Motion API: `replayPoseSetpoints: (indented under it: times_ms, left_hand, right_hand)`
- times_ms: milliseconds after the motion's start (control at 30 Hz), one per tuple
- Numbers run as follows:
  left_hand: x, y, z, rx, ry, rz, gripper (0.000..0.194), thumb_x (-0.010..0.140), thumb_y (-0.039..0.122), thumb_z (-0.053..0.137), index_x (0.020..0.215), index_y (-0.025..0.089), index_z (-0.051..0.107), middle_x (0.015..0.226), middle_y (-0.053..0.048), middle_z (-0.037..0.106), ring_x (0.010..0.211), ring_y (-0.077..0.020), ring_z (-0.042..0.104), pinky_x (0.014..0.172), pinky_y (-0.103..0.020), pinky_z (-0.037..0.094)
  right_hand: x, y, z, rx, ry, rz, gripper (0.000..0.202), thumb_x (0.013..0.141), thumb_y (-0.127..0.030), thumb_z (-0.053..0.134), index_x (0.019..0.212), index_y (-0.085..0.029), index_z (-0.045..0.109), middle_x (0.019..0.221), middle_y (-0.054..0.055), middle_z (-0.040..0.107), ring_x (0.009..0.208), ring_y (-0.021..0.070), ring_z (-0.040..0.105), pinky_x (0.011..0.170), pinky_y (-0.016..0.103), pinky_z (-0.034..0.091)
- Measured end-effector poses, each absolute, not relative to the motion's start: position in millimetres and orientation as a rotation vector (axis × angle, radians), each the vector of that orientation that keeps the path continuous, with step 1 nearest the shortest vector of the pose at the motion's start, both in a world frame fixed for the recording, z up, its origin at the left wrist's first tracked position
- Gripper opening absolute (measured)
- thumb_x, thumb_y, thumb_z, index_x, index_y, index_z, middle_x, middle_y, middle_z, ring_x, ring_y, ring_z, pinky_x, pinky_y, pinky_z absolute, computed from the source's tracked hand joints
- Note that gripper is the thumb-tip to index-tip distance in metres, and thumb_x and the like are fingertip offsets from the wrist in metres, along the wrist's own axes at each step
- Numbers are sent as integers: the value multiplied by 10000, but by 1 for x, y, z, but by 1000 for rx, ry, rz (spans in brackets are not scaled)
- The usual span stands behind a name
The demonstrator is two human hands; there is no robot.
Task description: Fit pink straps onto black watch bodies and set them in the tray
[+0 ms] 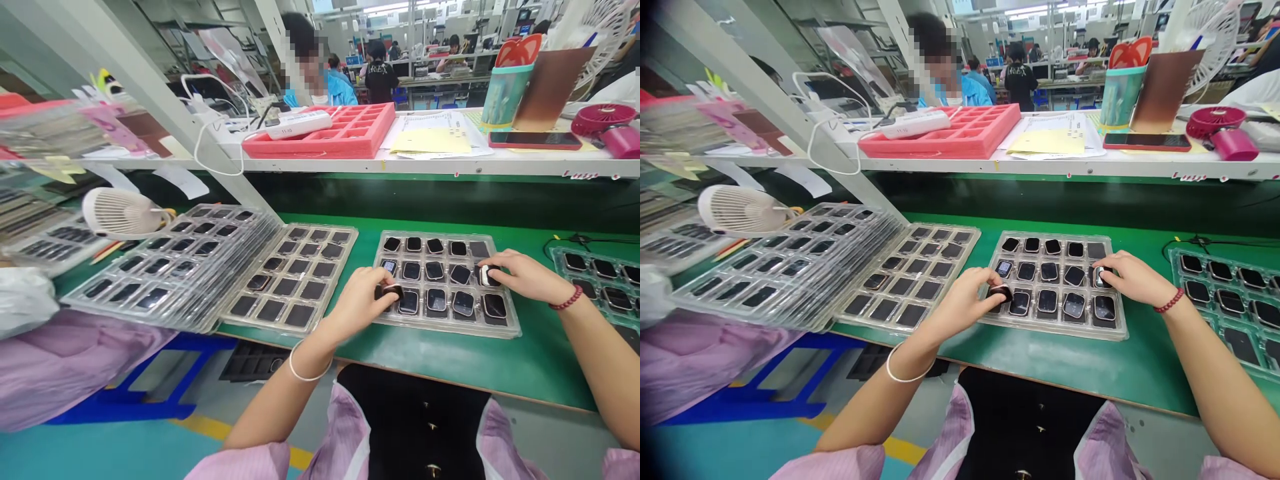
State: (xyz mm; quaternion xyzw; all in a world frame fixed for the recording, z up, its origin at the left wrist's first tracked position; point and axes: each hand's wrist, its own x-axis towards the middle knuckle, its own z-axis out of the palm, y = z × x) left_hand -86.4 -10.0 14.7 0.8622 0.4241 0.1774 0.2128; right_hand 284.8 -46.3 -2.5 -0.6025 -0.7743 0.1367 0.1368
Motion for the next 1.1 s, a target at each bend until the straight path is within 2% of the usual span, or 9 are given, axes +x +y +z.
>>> replayPoseSetpoints:
  times_ms: [100,167,233,300,467,567,667,900,1100]
  left_hand:
    - [-67,-11,11,2441,1026,418,88,883,270,623,954,217,631,934,-30,683,945,-217,605,933,-394,472]
    - [-59,-10,8,2551,998,350,141,900,285,609,1005,208,663,1126,-80,673,1129,-263,576,1029,-451,438]
    - [-58,-8,6,2653,1008,293,203,917,312,591,1058,197,681,1402,-128,550,1367,-333,428,1131,-534,348]
    - [-61,-8,6,2691,1012,220,239,928,338,580,1086,188,678,1547,-141,409,1480,-371,274,1178,-597,262]
    - [-71,-12,4,2544,954,267,167,897,291,606,1024,183,611,1519,-145,457,1495,-336,278,1190,-562,293]
    - [-71,-14,-2,2363,822,408,105,871,247,615,964,202,596,1272,-109,647,1344,-289,496,1104,-466,428]
    - [-56,-8,-5,2032,793,530,106,851,256,630,924,190,591,949,-53,680,967,-216,664,903,-374,538]
    - [-6,36,-2,979,765,596,250,968,226,430,1182,187,552,927,-57,638,770,-146,682,669,-252,556]
    - [-9,41,-5,739,618,650,505,1042,488,271,1094,122,614,911,-113,672,763,-181,676,701,-299,562]
  right_hand:
    - [285,-45,-3,-1741,-2238,396,427,918,-456,418,1130,-260,734,1071,73,744,1078,333,626,876,487,534]
    - [285,-45,-3,-1749,-2231,412,428,919,-461,417,1125,-263,737,1073,70,743,1083,333,619,879,487,532]
    - [286,-45,-3,-1757,-2225,433,432,919,-472,417,1115,-261,740,1057,73,739,1088,335,609,887,490,527]
    - [285,-45,-3,-1757,-2225,449,436,917,-476,418,1109,-255,741,1038,81,735,1081,337,605,888,493,524]
    - [283,-49,2,-1717,-2203,470,403,912,-464,453,1117,-258,731,1028,83,731,1073,338,611,881,501,527]
    - [281,-51,8,-1659,-2135,506,351,906,-446,504,1102,-253,722,1060,82,716,1019,315,638,855,476,543]
    - [275,-46,18,-1582,-1940,574,337,890,-452,569,1120,-238,692,1102,90,695,992,294,656,842,444,555]
    - [219,-7,51,-1313,-1648,895,439,716,-401,764,1064,-205,581,920,52,648,825,205,649,766,366,568]
    - [161,21,45,-1369,-1890,893,202,751,-360,670,838,-200,585,740,16,646,652,184,623,607,321,513]
